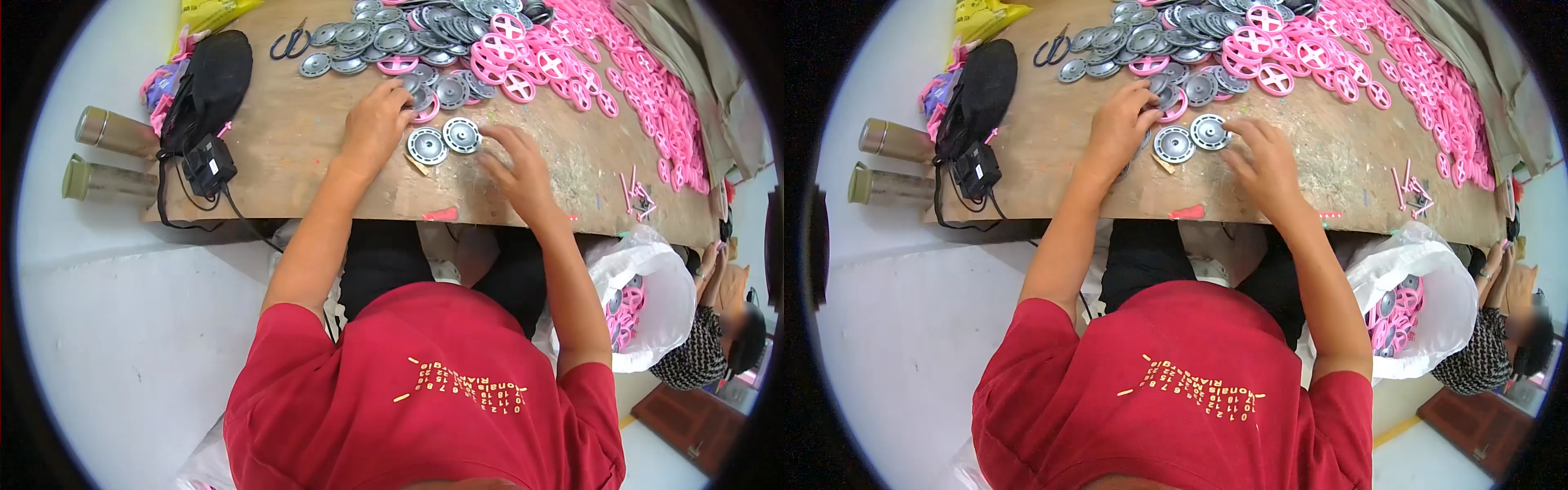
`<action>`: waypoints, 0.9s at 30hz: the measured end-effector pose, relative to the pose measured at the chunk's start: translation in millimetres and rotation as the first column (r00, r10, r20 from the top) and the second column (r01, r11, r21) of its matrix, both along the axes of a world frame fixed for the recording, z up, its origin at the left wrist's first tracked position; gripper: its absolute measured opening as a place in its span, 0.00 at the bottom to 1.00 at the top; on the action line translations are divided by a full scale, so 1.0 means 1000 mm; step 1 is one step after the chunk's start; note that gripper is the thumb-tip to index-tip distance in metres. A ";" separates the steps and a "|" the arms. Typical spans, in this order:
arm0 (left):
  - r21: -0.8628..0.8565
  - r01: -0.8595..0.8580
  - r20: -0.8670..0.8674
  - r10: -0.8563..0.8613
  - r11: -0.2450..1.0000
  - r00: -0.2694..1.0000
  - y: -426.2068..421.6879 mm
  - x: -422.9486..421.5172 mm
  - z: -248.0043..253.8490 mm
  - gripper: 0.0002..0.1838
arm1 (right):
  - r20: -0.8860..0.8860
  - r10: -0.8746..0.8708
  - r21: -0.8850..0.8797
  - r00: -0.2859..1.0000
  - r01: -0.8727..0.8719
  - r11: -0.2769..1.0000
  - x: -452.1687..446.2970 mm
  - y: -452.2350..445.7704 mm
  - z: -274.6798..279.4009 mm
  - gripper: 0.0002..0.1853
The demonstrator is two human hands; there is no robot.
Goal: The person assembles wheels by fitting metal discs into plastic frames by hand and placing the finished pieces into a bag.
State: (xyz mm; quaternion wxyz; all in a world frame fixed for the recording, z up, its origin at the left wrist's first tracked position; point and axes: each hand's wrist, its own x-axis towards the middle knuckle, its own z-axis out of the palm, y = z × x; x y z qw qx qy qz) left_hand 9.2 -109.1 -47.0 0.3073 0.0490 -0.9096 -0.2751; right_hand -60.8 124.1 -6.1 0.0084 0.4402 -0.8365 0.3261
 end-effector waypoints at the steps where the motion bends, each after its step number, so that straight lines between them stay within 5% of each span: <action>1: -0.009 0.009 -0.010 -0.009 1.000 1.000 -0.004 0.002 -0.001 0.10 | 0.000 0.009 -0.001 1.000 -0.009 1.000 -0.002 -0.010 -0.005 0.22; 5: 0.012 -0.084 -0.018 0.084 0.996 0.996 -0.011 0.004 0.006 0.08 | -0.161 0.091 0.118 0.983 -0.073 0.990 -0.011 -0.031 -0.015 0.25; 8: 0.018 -0.377 -0.210 0.372 0.926 0.904 -0.024 0.005 0.007 0.07 | -0.112 0.118 0.183 0.987 -0.096 0.978 -0.012 -0.027 -0.016 0.23; 12: -0.135 -0.189 -0.129 0.172 0.973 0.977 -0.006 0.018 0.020 0.09 | -0.233 0.052 0.156 0.971 -0.015 0.988 -0.011 -0.019 -0.012 0.16; 14: -0.171 -0.002 0.062 0.013 0.985 0.998 0.000 0.019 0.011 0.10 | -0.229 0.019 0.128 0.973 0.011 0.992 -0.012 -0.013 -0.012 0.14; 17: -0.224 0.001 0.084 0.019 0.975 0.996 0.002 0.014 0.011 0.11 | -0.281 -0.114 0.000 0.953 0.119 0.993 -0.015 -0.003 -0.009 0.11; 19: -0.161 0.000 0.049 0.008 0.987 0.999 0.002 0.008 0.008 0.10 | -0.005 -0.238 -0.059 0.971 0.237 0.970 -0.014 0.004 -0.004 0.10; 20: -0.096 -0.004 0.018 0.006 0.995 1.000 0.003 0.005 0.008 0.09 | -0.007 -0.245 -0.064 0.970 0.244 0.968 -0.012 0.005 -0.001 0.10; 21: -0.101 0.003 0.015 -0.001 0.995 1.000 0.009 0.005 0.013 0.09 | 0.302 -0.209 -0.242 0.930 0.287 0.927 -0.010 0.005 0.002 0.10; 22: 0.413 0.084 0.000 -0.093 0.907 0.996 0.021 0.007 0.020 0.08 | 0.572 -0.097 -0.387 0.814 0.373 0.843 -0.007 0.006 0.006 0.10; 23: 0.813 0.138 -0.053 -0.165 0.565 0.985 0.032 0.008 0.024 0.08 | 0.574 -0.103 -0.388 0.812 0.381 0.839 -0.003 0.005 0.012 0.10; 24: 0.905 0.202 -0.098 -0.281 0.374 0.955 0.040 0.008 0.021 0.09 | 0.605 -0.032 -0.440 0.796 0.367 0.819 0.002 0.004 0.019 0.11; 25: 0.904 0.206 -0.098 -0.288 0.374 0.953 0.053 0.009 0.025 0.09 | 0.628 0.044 -0.493 0.777 0.353 0.795 0.005 0.003 0.023 0.12; 27: 0.981 0.164 -0.189 -0.316 -0.103 0.930 0.083 0.014 0.036 0.11 | 0.616 0.062 -0.514 0.785 0.341 0.787 0.012 0.005 0.023 0.12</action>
